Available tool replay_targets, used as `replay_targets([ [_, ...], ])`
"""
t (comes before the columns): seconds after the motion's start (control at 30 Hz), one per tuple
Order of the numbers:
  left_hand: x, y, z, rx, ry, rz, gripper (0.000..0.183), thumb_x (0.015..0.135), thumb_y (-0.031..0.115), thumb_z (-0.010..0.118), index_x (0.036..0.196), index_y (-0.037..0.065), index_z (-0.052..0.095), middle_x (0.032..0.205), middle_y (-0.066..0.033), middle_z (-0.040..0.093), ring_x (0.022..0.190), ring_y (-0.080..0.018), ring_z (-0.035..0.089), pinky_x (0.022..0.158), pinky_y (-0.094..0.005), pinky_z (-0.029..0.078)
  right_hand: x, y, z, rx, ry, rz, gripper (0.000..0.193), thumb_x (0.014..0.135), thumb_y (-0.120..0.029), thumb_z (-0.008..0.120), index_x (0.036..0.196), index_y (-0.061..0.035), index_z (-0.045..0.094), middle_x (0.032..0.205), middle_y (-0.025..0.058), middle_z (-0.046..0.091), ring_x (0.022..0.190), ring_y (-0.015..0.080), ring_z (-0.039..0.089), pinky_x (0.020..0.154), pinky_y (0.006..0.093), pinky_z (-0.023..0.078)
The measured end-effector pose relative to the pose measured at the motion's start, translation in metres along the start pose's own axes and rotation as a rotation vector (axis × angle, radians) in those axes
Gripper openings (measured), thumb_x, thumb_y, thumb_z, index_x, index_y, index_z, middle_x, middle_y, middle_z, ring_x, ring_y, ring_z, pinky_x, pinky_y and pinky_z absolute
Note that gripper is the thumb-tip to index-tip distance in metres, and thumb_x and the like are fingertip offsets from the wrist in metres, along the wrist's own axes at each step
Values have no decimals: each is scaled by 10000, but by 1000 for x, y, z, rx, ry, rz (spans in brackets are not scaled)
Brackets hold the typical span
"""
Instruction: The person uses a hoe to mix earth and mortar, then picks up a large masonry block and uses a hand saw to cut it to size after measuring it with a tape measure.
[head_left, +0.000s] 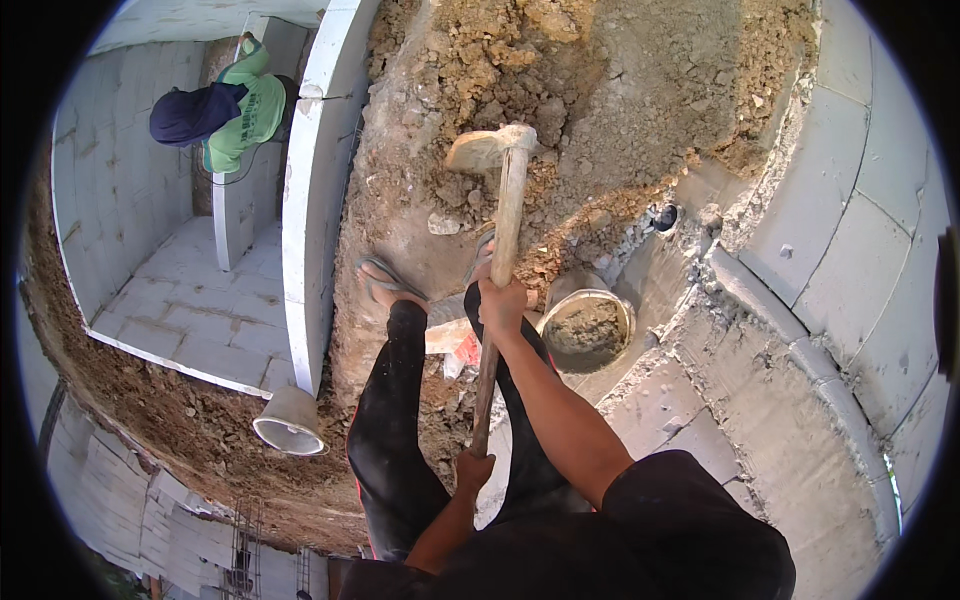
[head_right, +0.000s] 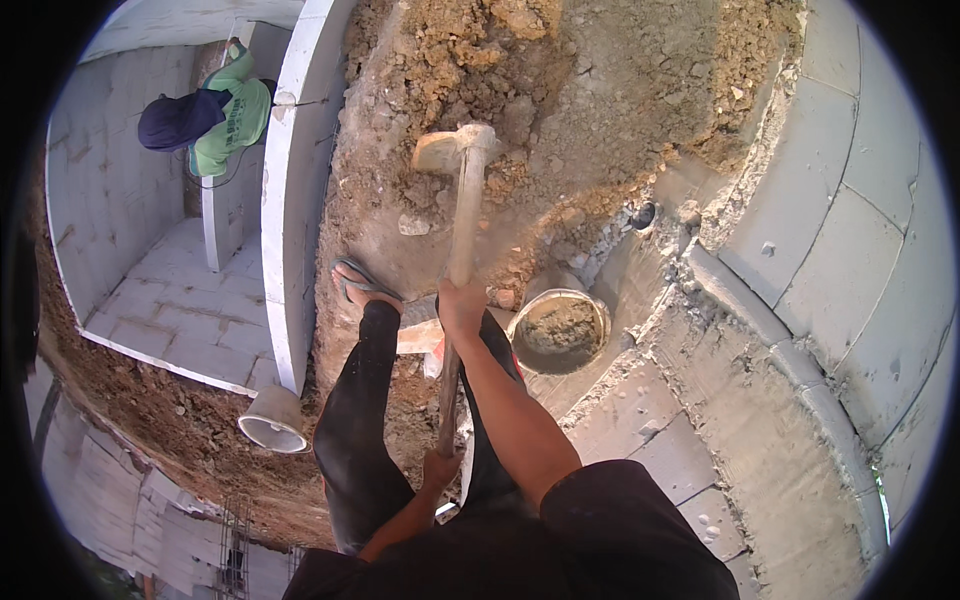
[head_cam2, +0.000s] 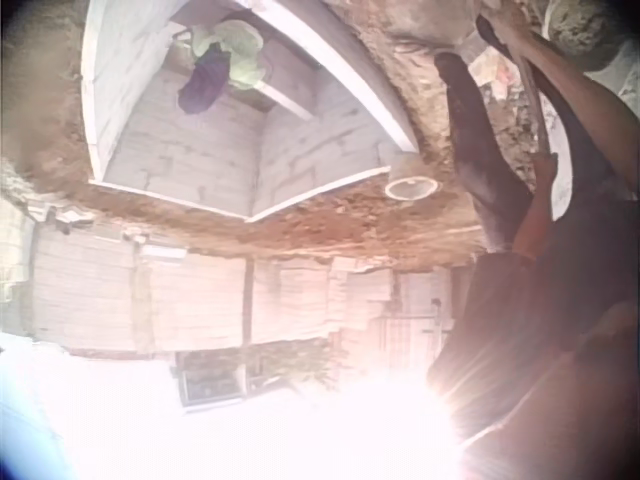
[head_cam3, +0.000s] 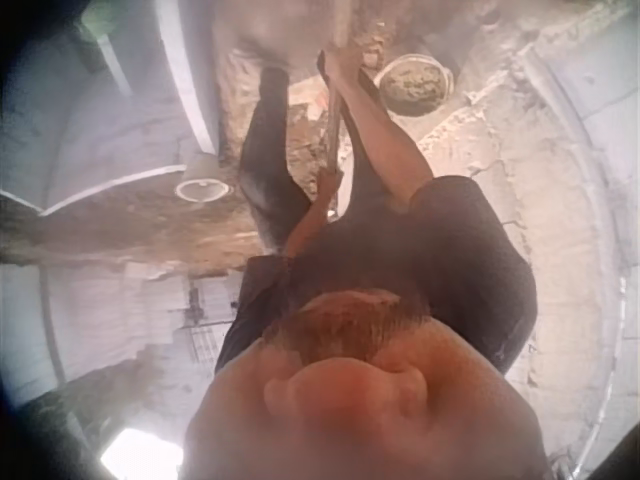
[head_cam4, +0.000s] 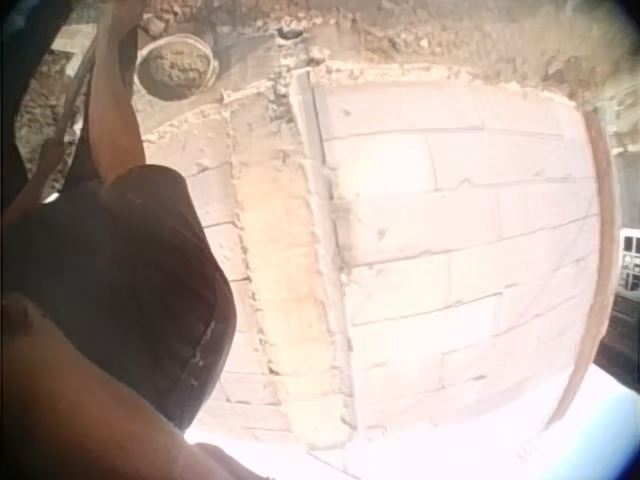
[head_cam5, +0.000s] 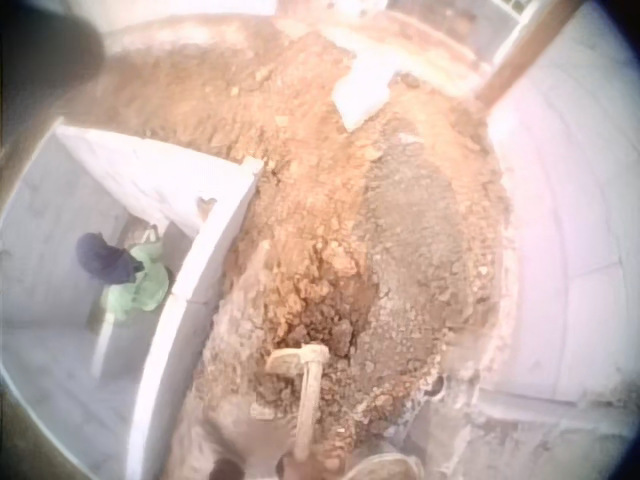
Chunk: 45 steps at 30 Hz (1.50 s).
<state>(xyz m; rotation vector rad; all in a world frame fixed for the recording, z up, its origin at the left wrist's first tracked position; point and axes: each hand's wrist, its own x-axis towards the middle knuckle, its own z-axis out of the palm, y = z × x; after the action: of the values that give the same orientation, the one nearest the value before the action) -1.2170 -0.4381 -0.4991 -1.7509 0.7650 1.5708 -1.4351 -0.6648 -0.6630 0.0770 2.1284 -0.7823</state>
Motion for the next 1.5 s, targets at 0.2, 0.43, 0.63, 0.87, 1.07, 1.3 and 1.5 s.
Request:
replay_targets([
  [0.2,8,25,-2,-145,52,92,293,739,225,774,818,-53,723,708,-200,719,657,-328,720,646,-443,546,-27,-70,-41,193,1,-14,87,878,-20,637,859,-29,552,579,-14,491,403,102,492,364,293,366],
  [0.43,36,60,-26,15,41,20,316,740,248,781,874,-36,750,786,-248,728,808,-386,752,718,-478,567,35,-85,-27,219,16,134,118,881,-72,691,836,-13,599,600,8,522,427,112,495,380,321,375],
  [0.63,49,90,-33,-96,150,251,285,772,232,761,914,-16,754,791,-241,730,791,-404,743,717,-482,553,4,-144,-52,299,-2,-121,92,868,-61,668,835,-21,592,625,7,531,419,107,480,379,317,365],
  [0.87,11,102,-47,153,223,151,286,779,259,741,893,-2,770,844,-249,735,823,-439,727,765,-497,566,52,-95,-35,331,62,98,119,854,-89,688,821,-21,596,628,16,545,437,110,477,393,299,355],
  [1.07,38,134,-73,74,185,180,299,775,263,750,929,7,767,823,-239,735,811,-423,732,749,-497,563,51,-141,-44,360,118,-65,185,854,-105,701,765,-26,559,608,5,511,444,126,479,405,307,380],
  [1.3,-15,150,-84,218,179,173,293,768,263,749,898,1,769,784,-238,726,780,-417,731,733,-508,563,56,-147,-68,420,59,128,159,863,-98,696,777,-24,585,582,18,489,433,157,498,401,329,394],
  [1.5,-154,266,-62,282,-271,525,434,803,405,790,914,-10,729,788,-215,714,786,-385,728,740,-481,556,37,-263,-206,232,-44,-73,177,908,-97,684,992,-7,556,734,34,571,545,131,577,487,295,501],
])
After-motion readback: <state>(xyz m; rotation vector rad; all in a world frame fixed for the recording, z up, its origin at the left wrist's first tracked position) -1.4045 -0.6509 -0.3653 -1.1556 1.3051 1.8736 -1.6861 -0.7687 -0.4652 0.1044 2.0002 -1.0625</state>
